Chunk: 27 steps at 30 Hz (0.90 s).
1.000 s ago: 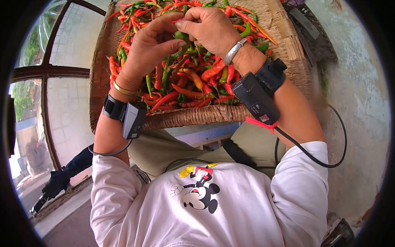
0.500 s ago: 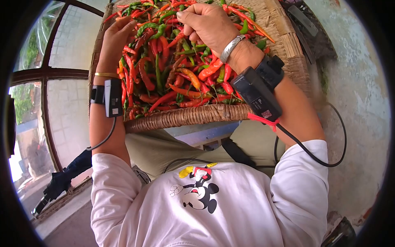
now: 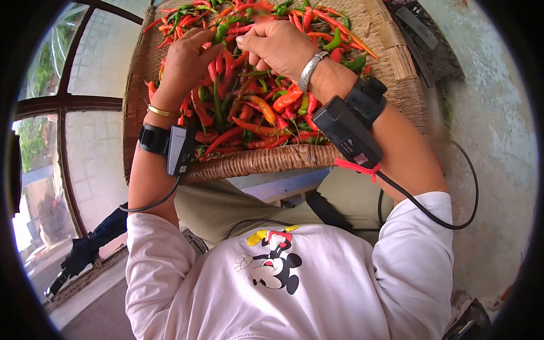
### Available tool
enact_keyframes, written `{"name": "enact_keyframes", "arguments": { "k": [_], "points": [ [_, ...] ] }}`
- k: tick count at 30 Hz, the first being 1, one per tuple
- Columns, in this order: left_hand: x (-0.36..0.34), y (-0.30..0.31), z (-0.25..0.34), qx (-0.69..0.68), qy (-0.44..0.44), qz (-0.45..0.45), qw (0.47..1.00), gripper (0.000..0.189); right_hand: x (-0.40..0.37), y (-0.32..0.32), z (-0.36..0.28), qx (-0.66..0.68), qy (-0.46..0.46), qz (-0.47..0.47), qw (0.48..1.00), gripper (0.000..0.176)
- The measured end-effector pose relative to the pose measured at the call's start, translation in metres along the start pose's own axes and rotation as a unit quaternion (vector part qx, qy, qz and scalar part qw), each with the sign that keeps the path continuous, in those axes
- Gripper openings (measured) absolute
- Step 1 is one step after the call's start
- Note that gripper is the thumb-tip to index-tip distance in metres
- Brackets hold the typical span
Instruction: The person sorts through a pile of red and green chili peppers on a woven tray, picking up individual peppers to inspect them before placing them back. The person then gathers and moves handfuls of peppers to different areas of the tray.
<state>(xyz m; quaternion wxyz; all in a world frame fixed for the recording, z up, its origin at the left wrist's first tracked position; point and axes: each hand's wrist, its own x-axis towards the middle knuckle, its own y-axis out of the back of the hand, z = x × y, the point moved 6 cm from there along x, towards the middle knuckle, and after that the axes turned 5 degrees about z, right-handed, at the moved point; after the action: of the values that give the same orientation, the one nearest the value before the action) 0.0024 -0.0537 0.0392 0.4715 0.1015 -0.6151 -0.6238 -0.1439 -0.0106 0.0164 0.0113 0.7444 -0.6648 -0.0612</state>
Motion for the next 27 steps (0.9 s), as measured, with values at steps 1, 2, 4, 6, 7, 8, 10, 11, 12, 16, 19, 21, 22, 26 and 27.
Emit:
{"name": "enact_keyframes", "arguments": {
  "k": [1, 2, 4, 6, 7, 8, 10, 11, 12, 16, 19, 21, 22, 26, 27],
  "points": [
    [0.002, 0.006, 0.006, -0.058, -0.001, 0.027, 0.998, 0.023, 0.0, -0.001, 0.001, 0.0, -0.001, 0.001, 1.0, 0.021],
    [0.002, 0.013, 0.014, -0.116, 0.0, 0.053, 0.992, 0.021, 0.001, -0.001, 0.001, 0.031, 0.008, 0.009, 0.999, 0.022],
    [0.001, 0.016, 0.032, -0.143, -0.008, 0.024, 0.989, 0.022, 0.004, -0.001, 0.003, 0.061, 0.018, 0.015, 0.998, 0.024],
    [-0.003, 0.005, 0.038, -0.233, 0.032, -0.044, 0.971, 0.023, 0.006, -0.002, -0.003, 0.125, 0.056, 0.012, 0.99, 0.026],
    [-0.004, 0.005, 0.038, -0.233, 0.033, -0.043, 0.971, 0.023, 0.004, -0.001, -0.009, 0.125, 0.056, 0.012, 0.99, 0.026],
    [-0.006, 0.001, 0.035, -0.34, 0.093, -0.076, 0.933, 0.022, 0.0, 0.003, -0.015, 0.147, 0.044, 0.014, 0.988, 0.022],
    [-0.009, -0.002, 0.035, -0.44, 0.152, -0.107, 0.878, 0.021, -0.006, 0.003, -0.024, 0.169, 0.033, 0.017, 0.985, 0.018],
    [-0.01, -0.002, 0.036, -0.473, 0.172, -0.123, 0.855, 0.022, -0.007, 0.004, -0.027, 0.169, 0.035, 0.046, 0.984, 0.018],
    [-0.012, -0.002, 0.036, -0.506, 0.192, -0.138, 0.83, 0.023, -0.007, 0.006, -0.027, 0.169, 0.037, 0.076, 0.982, 0.018],
    [-0.016, 0.0, 0.032, -0.499, 0.216, -0.199, 0.815, 0.025, 0.0, 0.012, -0.012, 0.097, 0.06, 0.067, 0.991, 0.02],
    [-0.019, 0.002, 0.029, -0.53, 0.205, -0.271, 0.777, 0.027, 0.005, 0.01, 0.002, 0.095, 0.043, 0.06, 0.993, 0.028],
    [-0.016, 0.003, 0.016, -0.57, 0.213, -0.258, 0.751, 0.027, 0.007, 0.009, 0.007, 0.208, 0.013, 0.023, 0.978, 0.031],
    [-0.01, 0.007, 0.004, -0.609, 0.226, -0.195, 0.735, 0.028, 0.009, 0.01, 0.008, 0.209, 0.014, 0.024, 0.978, 0.031],
    [0.0, 0.018, -0.06, -0.636, 0.353, 0.088, 0.68, 0.037, 0.01, 0.015, 0.01, 0.176, 0.033, 0.048, 0.983, 0.032],
    [-0.002, 0.014, -0.062, -0.636, 0.352, 0.089, 0.681, 0.037, 0.011, 0.014, 0.01, 0.172, 0.029, 0.042, 0.984, 0.031]
  ]
}}
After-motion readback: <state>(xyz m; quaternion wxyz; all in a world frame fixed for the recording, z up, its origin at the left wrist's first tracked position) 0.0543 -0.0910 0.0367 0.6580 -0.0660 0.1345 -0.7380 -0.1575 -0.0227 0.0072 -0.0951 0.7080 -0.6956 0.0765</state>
